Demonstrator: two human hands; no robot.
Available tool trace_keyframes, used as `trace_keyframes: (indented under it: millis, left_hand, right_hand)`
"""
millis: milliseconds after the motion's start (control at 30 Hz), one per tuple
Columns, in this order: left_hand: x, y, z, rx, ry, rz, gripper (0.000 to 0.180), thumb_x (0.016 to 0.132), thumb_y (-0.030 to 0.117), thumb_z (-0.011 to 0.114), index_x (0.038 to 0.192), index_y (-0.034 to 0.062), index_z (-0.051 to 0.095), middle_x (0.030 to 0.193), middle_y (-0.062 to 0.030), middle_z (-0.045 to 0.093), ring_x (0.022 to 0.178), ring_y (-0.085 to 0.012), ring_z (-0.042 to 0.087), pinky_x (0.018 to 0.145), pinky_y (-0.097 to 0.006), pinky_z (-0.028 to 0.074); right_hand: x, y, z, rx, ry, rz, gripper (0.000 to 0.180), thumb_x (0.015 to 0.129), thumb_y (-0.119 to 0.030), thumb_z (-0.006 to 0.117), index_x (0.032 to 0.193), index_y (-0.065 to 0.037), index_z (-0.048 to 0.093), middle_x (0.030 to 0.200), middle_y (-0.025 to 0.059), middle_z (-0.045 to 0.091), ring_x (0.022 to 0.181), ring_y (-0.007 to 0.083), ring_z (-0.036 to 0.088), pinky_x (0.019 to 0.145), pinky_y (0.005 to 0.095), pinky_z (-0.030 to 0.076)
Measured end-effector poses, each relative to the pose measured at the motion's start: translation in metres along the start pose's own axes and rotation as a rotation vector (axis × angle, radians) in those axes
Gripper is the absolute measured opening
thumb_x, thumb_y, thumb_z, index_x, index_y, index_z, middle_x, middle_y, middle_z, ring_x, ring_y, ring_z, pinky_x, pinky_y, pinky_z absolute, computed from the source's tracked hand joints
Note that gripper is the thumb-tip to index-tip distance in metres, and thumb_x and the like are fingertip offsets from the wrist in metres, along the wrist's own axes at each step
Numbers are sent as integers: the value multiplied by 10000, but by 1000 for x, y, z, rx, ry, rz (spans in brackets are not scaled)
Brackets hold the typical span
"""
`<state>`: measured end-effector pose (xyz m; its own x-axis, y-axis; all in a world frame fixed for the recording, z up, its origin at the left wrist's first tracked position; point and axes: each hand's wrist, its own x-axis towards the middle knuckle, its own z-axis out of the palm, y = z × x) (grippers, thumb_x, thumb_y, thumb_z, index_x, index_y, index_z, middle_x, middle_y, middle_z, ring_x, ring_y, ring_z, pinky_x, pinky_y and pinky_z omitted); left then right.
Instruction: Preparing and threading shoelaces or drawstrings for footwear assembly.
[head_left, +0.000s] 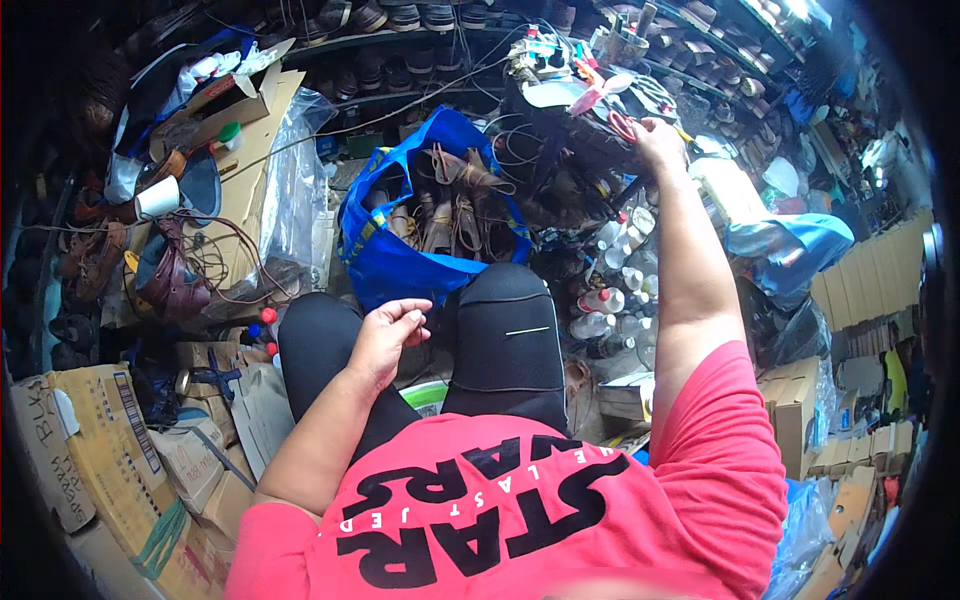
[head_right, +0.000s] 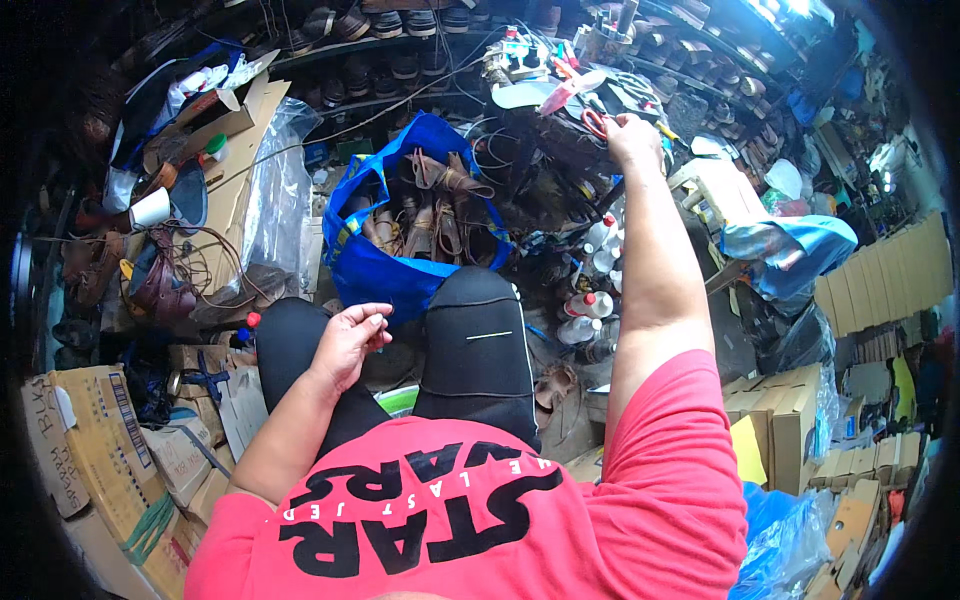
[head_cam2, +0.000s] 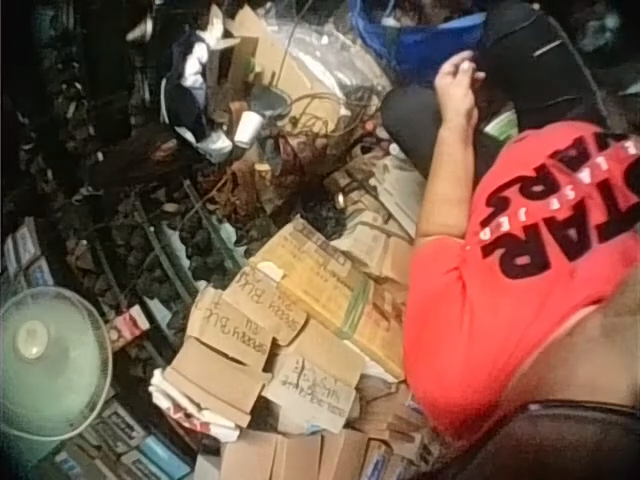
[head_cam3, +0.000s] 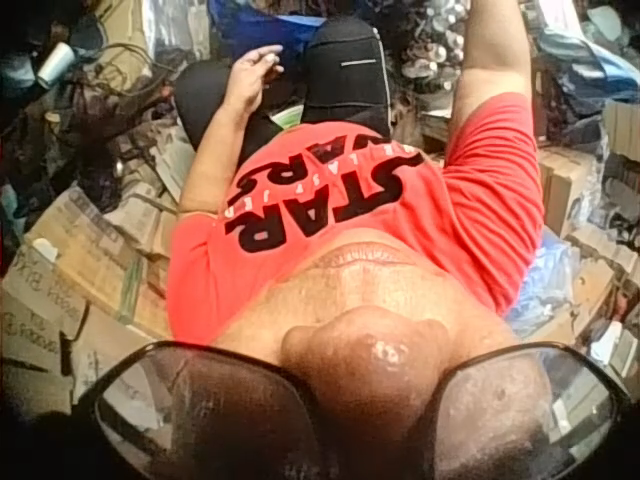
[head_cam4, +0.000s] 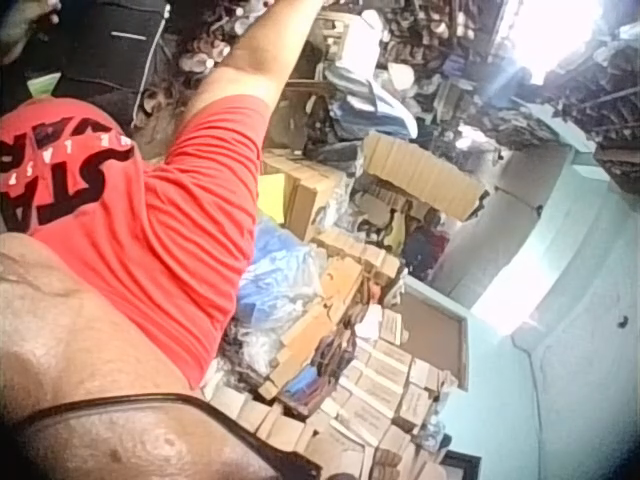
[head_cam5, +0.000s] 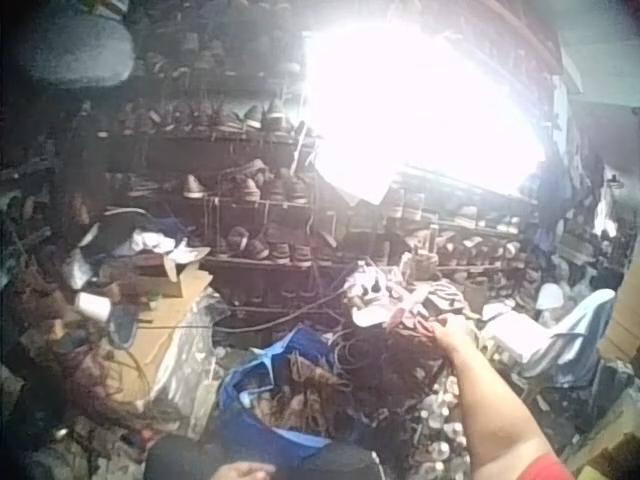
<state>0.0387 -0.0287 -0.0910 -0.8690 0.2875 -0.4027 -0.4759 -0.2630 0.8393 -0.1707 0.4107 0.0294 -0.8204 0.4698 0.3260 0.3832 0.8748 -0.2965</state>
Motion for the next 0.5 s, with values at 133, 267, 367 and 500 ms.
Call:
trace_keyframes:
  millis: [133, 267, 367, 500]
  left_hand:
    - [13, -7, -5, 23, 30, -39, 120, 892, 114, 575, 995, 64, 613, 822, -2, 594, 700, -104, 594, 688, -246, 490]
    - [22, -13, -10, -18, 64, -94, 136, 891, 110, 575, 1015, 67, 607, 826, -2, 593, 703, -107, 594, 683, -246, 489]
    - [23, -12, -11, -20, 79, -90, 142, 890, 108, 574, 1021, 62, 601, 826, 0, 593, 705, -105, 594, 677, -245, 486]
    - [23, -7, -7, 15, 67, -83, 129, 888, 107, 576, 1004, 55, 600, 815, 0, 593, 706, -100, 595, 673, -238, 483]
  right_hand:
    - [32, 5, 8, -128, -283, 29, 364, 781, -457, 616, 918, -132, 707, 745, 68, 682, 671, 175, 654, 672, 320, 495]
    - [51, 10, 12, -269, -313, -57, 482, 727, -539, 630, 853, -81, 711, 789, 99, 683, 737, 212, 654, 694, 327, 490]
    - [51, -3, -1, -297, -394, -122, 519, 715, -541, 619, 884, -57, 703, 842, 129, 681, 796, 246, 648, 726, 336, 488]
    - [52, -14, -11, -352, -306, -182, 468, 709, -476, 615, 867, -44, 701, 845, 143, 678, 794, 240, 652, 711, 329, 492]
